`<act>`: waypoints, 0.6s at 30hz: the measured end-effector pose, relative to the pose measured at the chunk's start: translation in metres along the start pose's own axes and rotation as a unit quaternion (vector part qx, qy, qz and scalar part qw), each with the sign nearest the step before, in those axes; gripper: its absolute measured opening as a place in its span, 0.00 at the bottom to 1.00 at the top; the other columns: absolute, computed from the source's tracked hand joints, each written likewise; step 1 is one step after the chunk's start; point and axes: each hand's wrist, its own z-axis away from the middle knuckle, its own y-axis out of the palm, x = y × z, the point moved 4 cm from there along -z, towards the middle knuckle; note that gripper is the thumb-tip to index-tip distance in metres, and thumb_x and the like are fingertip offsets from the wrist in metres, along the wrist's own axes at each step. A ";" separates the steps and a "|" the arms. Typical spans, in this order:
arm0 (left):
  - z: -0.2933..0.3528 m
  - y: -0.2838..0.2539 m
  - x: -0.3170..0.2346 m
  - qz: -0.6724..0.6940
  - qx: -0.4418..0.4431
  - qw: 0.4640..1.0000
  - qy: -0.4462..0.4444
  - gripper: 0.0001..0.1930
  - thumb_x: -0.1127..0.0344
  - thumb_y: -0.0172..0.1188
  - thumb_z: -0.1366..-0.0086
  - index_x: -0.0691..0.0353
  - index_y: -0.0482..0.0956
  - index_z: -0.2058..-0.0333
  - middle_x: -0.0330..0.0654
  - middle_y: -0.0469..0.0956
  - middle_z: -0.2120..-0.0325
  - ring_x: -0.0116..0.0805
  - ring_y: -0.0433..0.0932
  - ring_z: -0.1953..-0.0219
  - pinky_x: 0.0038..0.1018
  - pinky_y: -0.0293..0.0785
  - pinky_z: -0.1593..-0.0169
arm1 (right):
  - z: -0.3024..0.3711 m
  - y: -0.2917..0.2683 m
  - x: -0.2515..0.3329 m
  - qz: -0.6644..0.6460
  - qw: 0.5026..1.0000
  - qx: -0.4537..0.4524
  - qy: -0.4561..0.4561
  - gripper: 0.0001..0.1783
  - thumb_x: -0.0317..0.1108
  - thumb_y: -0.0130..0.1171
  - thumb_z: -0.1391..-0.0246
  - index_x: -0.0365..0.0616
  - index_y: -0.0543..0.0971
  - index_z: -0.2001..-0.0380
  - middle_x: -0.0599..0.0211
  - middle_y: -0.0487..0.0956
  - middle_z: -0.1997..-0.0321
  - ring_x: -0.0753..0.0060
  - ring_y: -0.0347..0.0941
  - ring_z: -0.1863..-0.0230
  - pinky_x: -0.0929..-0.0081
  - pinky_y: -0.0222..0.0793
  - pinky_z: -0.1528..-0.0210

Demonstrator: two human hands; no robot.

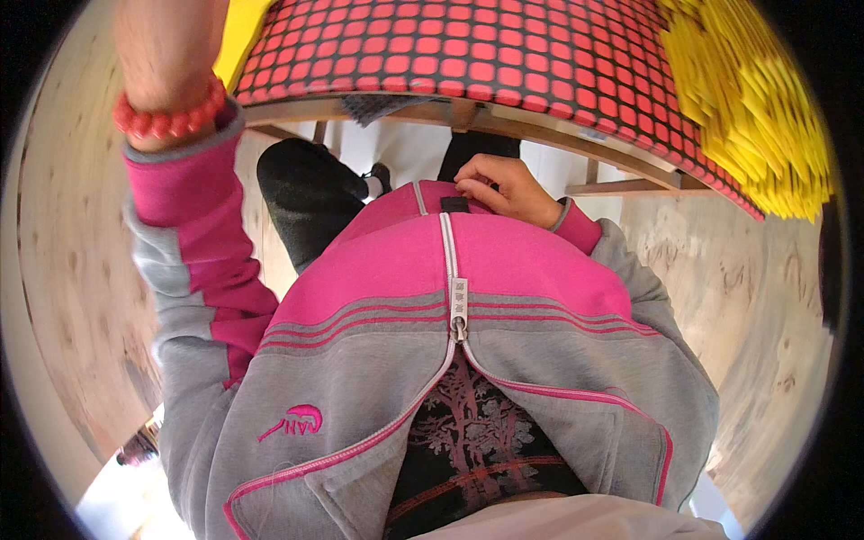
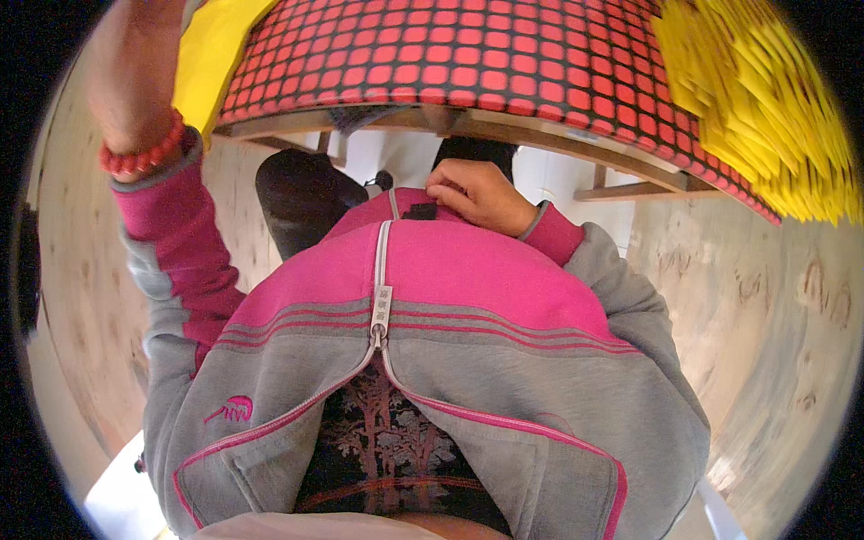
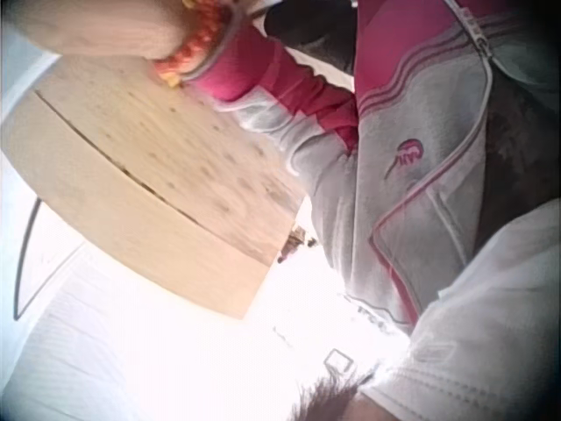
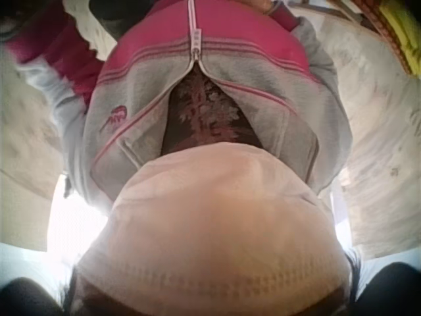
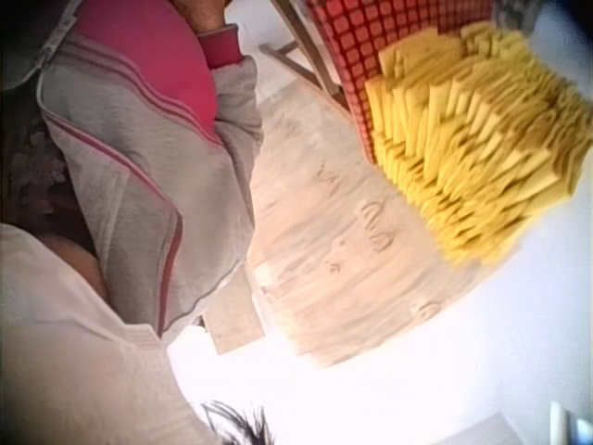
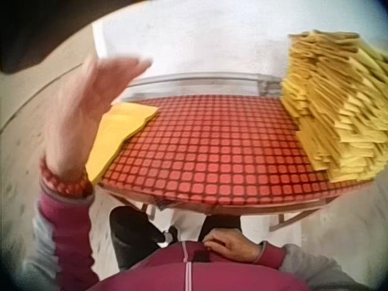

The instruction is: The person folds yellow fabric pieces on a patterned table. They smooth each piece, fold it in half, then fold again, and place the finished piece on a growing stack to the right.

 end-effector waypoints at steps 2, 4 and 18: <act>0.053 -0.048 0.003 0.123 -0.140 0.974 -0.127 0.27 0.52 0.41 0.20 0.70 0.74 0.40 0.55 0.75 0.39 0.48 0.70 0.33 0.40 0.61 0.28 | -0.018 0.023 0.004 0.087 0.994 0.019 -0.067 0.07 0.32 0.61 0.37 0.39 0.78 0.64 0.56 0.79 0.68 0.56 0.78 0.66 0.66 0.73 0.63; 0.100 -0.073 0.001 0.133 -0.185 0.961 -0.155 0.26 0.56 0.40 0.21 0.74 0.72 0.41 0.60 0.76 0.41 0.55 0.73 0.36 0.44 0.62 0.29 | -0.034 0.034 0.007 0.148 0.983 0.024 -0.108 0.07 0.30 0.64 0.39 0.39 0.78 0.65 0.59 0.78 0.68 0.58 0.77 0.67 0.66 0.72 0.64; 0.341 -0.099 0.030 0.039 -0.384 0.856 -0.344 0.13 0.63 0.50 0.22 0.68 0.78 0.53 0.49 0.86 0.62 0.40 0.85 0.55 0.34 0.77 0.44 | -0.158 0.062 -0.038 0.557 0.821 -0.055 -0.113 0.09 0.31 0.55 0.41 0.40 0.78 0.60 0.53 0.79 0.51 0.47 0.77 0.48 0.54 0.73 0.49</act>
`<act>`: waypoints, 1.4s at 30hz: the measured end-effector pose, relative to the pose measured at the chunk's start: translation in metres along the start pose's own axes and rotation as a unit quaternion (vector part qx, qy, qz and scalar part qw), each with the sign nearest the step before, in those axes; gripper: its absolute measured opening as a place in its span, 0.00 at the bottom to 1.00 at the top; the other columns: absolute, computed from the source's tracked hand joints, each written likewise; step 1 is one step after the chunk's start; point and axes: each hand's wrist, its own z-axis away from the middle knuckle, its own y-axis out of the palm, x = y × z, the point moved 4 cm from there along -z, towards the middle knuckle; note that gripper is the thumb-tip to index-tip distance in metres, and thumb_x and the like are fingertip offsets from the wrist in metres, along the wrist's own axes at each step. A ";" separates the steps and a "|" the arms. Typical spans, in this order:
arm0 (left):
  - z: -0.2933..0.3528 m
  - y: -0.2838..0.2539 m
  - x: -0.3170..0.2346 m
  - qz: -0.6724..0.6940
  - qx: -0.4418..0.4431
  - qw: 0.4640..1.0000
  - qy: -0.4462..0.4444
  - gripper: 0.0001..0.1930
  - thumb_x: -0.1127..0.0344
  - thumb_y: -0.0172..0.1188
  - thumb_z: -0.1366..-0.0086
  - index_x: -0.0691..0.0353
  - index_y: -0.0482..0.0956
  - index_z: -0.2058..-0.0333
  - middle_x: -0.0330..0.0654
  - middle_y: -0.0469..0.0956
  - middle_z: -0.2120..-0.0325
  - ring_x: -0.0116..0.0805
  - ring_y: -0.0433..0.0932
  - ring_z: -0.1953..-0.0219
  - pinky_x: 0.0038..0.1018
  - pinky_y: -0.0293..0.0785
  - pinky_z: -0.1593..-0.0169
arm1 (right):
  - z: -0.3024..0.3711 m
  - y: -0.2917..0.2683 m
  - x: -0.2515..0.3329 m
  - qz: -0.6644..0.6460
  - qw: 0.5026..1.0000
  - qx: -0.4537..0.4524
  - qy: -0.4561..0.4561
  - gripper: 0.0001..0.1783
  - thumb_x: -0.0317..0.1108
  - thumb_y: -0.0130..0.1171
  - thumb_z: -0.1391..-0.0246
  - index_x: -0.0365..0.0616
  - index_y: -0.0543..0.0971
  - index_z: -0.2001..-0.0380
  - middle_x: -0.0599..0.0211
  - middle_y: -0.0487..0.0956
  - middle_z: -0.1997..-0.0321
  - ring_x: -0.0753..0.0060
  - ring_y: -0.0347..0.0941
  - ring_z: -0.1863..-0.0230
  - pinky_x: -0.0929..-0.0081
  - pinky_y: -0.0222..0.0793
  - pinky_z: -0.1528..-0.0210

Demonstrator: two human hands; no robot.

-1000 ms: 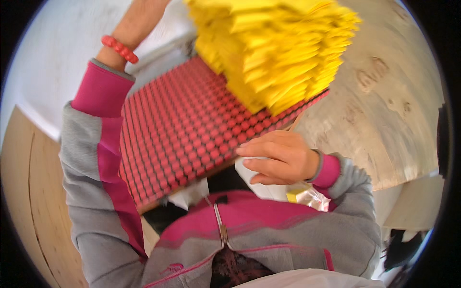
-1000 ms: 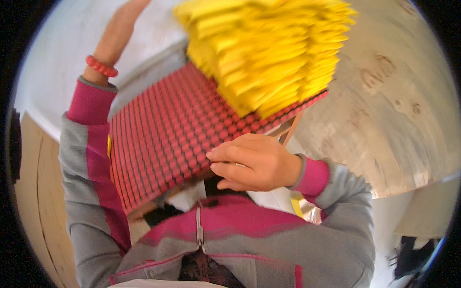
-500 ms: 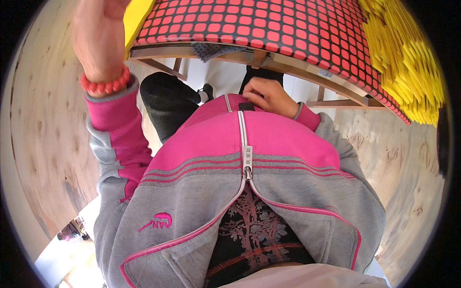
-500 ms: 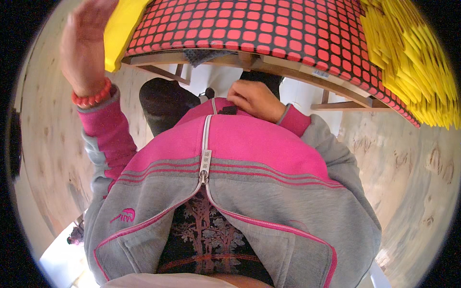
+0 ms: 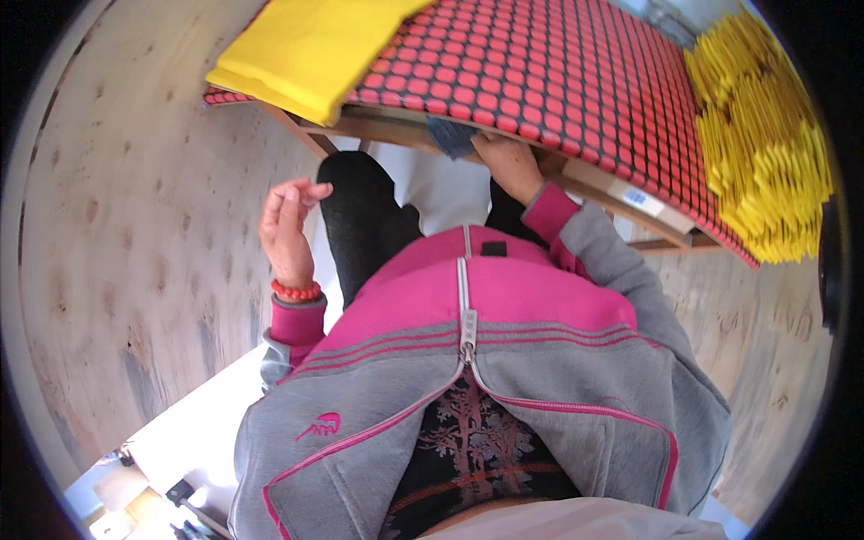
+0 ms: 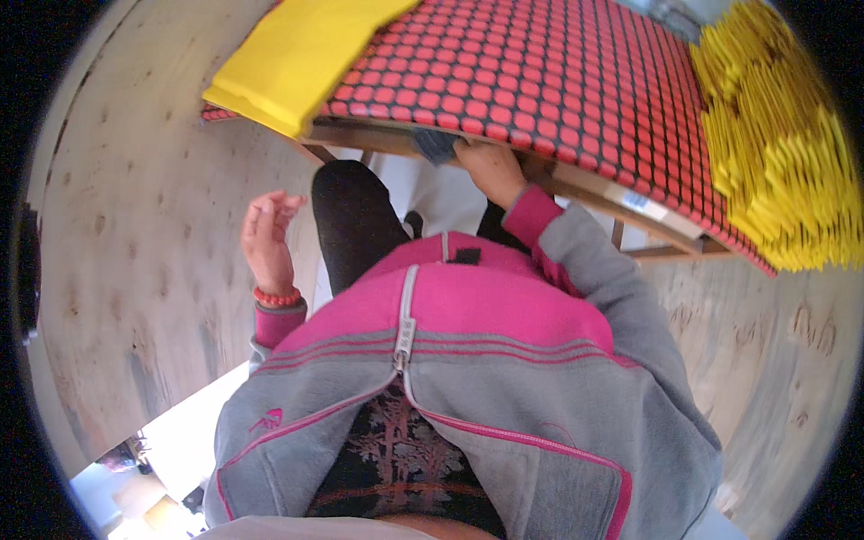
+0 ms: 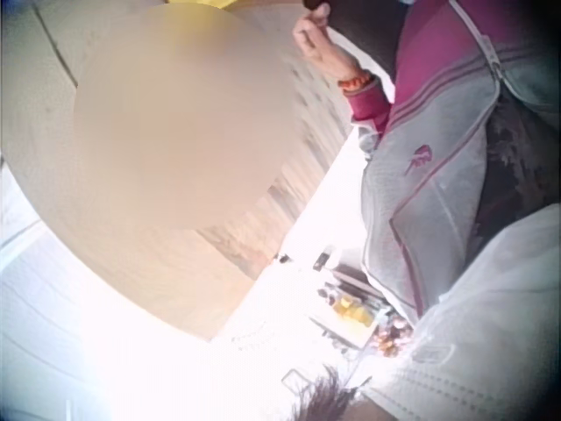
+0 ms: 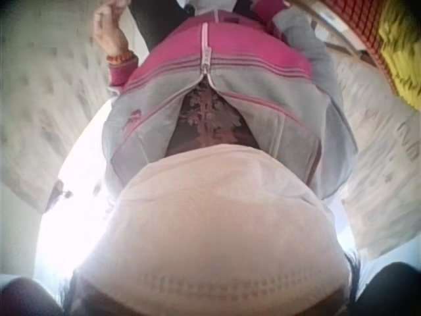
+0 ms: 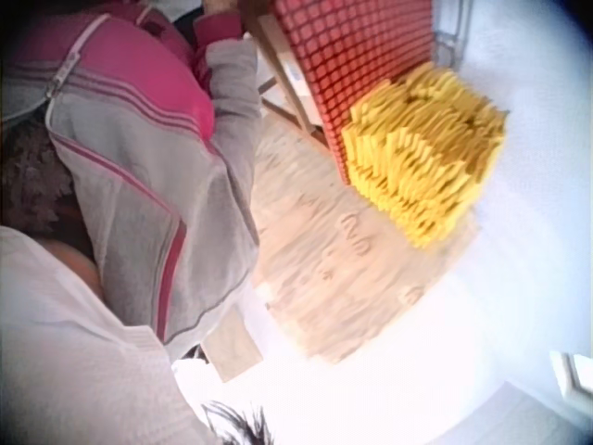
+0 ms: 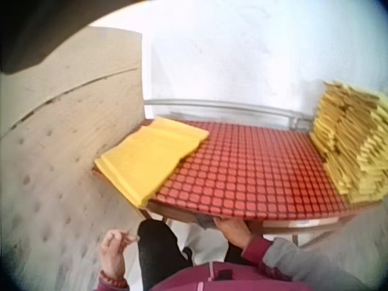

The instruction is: The person folds yellow fabric pieces on a patterned table. They smooth each piece, fold it in half, then fold again, and place the finished piece on a growing stack to the right.

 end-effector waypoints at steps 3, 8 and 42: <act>-0.010 -0.014 0.007 0.013 -0.027 0.999 0.021 0.12 0.64 0.51 0.22 0.66 0.79 0.55 0.48 0.86 0.63 0.38 0.85 0.56 0.33 0.76 0.44 | -0.008 0.004 -0.003 0.058 0.998 -0.024 -0.014 0.10 0.31 0.60 0.43 0.41 0.81 0.59 0.53 0.81 0.57 0.50 0.79 0.52 0.57 0.74 0.51; -0.034 -0.027 0.002 -0.049 -0.046 0.995 0.076 0.10 0.66 0.53 0.23 0.66 0.79 0.55 0.46 0.86 0.63 0.35 0.84 0.57 0.30 0.75 0.45 | -0.009 0.012 -0.011 -0.049 0.995 -0.069 0.048 0.12 0.32 0.59 0.41 0.42 0.81 0.55 0.52 0.81 0.54 0.51 0.78 0.49 0.55 0.72 0.49; -0.168 0.011 -0.046 -0.219 0.290 0.900 0.240 0.13 0.77 0.47 0.26 0.65 0.81 0.51 0.39 0.83 0.53 0.28 0.79 0.48 0.25 0.72 0.42 | -0.203 -0.130 0.122 -0.416 0.868 -0.103 -0.253 0.06 0.32 0.63 0.38 0.41 0.81 0.61 0.62 0.81 0.64 0.57 0.81 0.63 0.70 0.76 0.60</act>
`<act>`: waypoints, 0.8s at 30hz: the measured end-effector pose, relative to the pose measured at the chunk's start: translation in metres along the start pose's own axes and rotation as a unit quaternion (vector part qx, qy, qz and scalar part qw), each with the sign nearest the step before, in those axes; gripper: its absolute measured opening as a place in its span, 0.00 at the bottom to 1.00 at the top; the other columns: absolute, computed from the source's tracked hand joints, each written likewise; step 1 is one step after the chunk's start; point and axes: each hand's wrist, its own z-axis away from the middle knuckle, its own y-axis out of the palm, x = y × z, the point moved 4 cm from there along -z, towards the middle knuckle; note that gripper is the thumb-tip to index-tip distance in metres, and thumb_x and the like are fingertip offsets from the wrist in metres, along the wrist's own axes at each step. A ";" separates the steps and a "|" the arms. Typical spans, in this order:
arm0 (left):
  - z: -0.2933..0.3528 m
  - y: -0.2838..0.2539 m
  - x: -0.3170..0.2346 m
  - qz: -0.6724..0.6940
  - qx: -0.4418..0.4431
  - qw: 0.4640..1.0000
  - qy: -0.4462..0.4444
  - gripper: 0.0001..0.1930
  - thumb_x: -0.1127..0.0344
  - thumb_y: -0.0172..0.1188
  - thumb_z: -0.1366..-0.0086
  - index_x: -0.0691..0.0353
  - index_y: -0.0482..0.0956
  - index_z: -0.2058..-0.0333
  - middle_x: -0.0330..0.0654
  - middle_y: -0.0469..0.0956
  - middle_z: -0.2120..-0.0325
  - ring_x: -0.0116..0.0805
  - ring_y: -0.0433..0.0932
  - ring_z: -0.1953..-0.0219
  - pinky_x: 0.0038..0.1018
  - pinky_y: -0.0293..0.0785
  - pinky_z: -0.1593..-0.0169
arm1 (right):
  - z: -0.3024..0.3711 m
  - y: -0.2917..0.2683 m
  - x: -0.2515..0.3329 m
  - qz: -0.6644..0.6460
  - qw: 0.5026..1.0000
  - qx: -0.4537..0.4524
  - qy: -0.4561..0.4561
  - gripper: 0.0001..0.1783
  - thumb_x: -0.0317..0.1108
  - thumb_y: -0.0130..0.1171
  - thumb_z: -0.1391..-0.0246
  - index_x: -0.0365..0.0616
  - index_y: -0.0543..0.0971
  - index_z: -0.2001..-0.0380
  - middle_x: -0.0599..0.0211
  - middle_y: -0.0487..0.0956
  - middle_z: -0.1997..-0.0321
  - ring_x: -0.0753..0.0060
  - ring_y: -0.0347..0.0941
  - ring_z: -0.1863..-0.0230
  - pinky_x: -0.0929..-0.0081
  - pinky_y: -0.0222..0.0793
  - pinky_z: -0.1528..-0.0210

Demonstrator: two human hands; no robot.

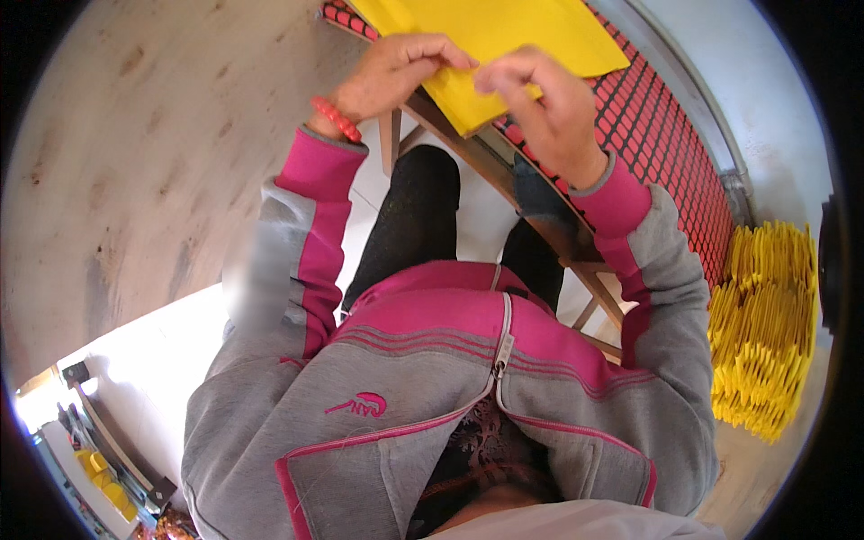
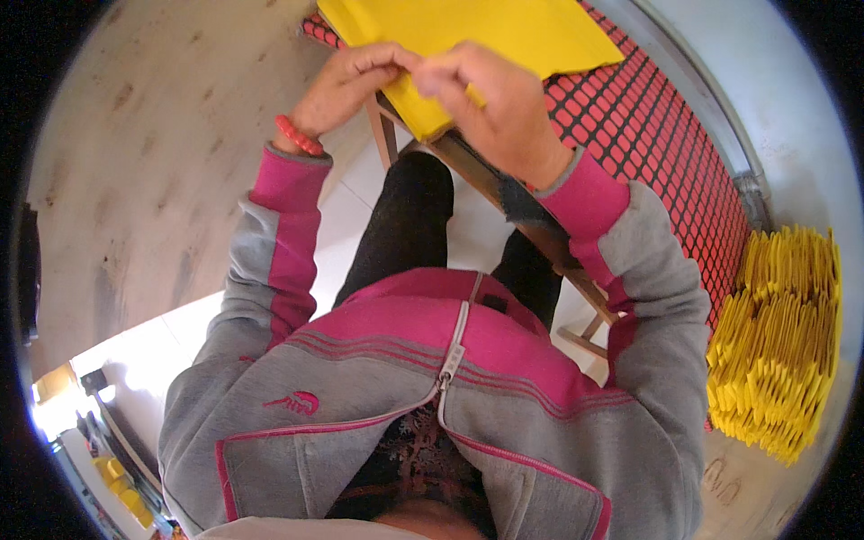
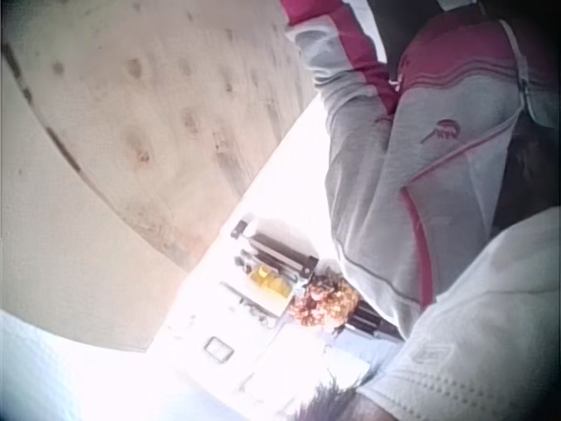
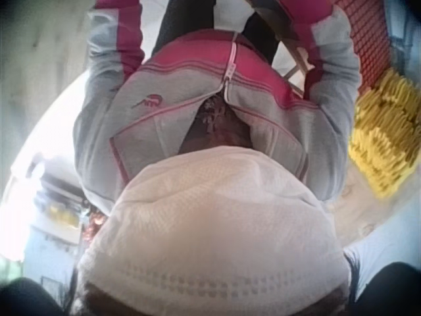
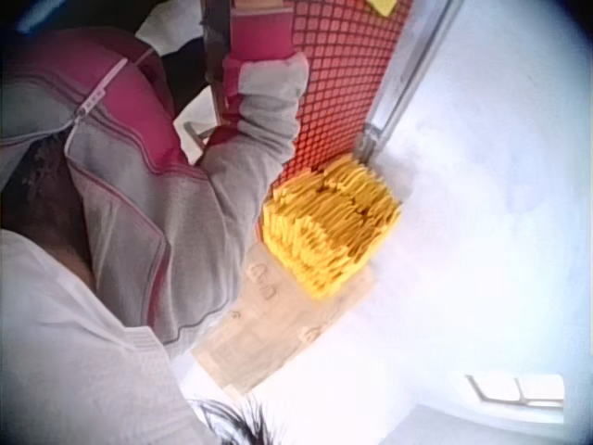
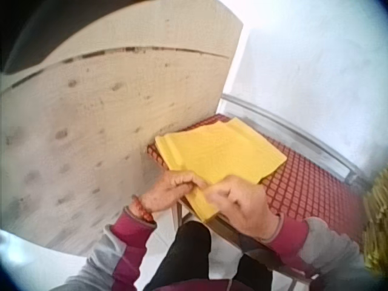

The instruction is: The person folds yellow fabric pieces on a patterned table. They smooth each piece, fold it in half, then fold again, and place the finished piece on a growing stack to the right.

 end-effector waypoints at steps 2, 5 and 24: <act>0.001 -0.001 0.005 -0.007 -0.005 1.000 0.006 0.13 0.77 0.46 0.26 0.65 0.80 0.51 0.40 0.83 0.52 0.28 0.79 0.47 0.25 0.72 0.41 | 0.002 0.001 -0.015 -0.049 0.998 -0.022 0.044 0.09 0.32 0.65 0.40 0.40 0.81 0.59 0.61 0.82 0.63 0.57 0.81 0.61 0.71 0.76 0.58; 0.001 0.003 0.007 0.007 -0.011 1.000 -0.004 0.12 0.77 0.47 0.26 0.65 0.79 0.53 0.41 0.83 0.49 0.28 0.79 0.46 0.25 0.73 0.40 | 0.008 0.001 -0.018 0.018 0.999 0.047 -0.015 0.13 0.33 0.70 0.45 0.41 0.81 0.58 0.62 0.83 0.60 0.57 0.81 0.60 0.71 0.76 0.56; 0.025 0.014 0.009 0.108 -0.040 0.993 -0.014 0.08 0.70 0.53 0.26 0.63 0.79 0.54 0.48 0.77 0.39 0.35 0.74 0.39 0.31 0.69 0.37 | 0.021 0.020 -0.013 0.171 0.966 0.135 -0.140 0.11 0.31 0.68 0.48 0.45 0.81 0.61 0.65 0.82 0.51 0.61 0.80 0.54 0.67 0.77 0.52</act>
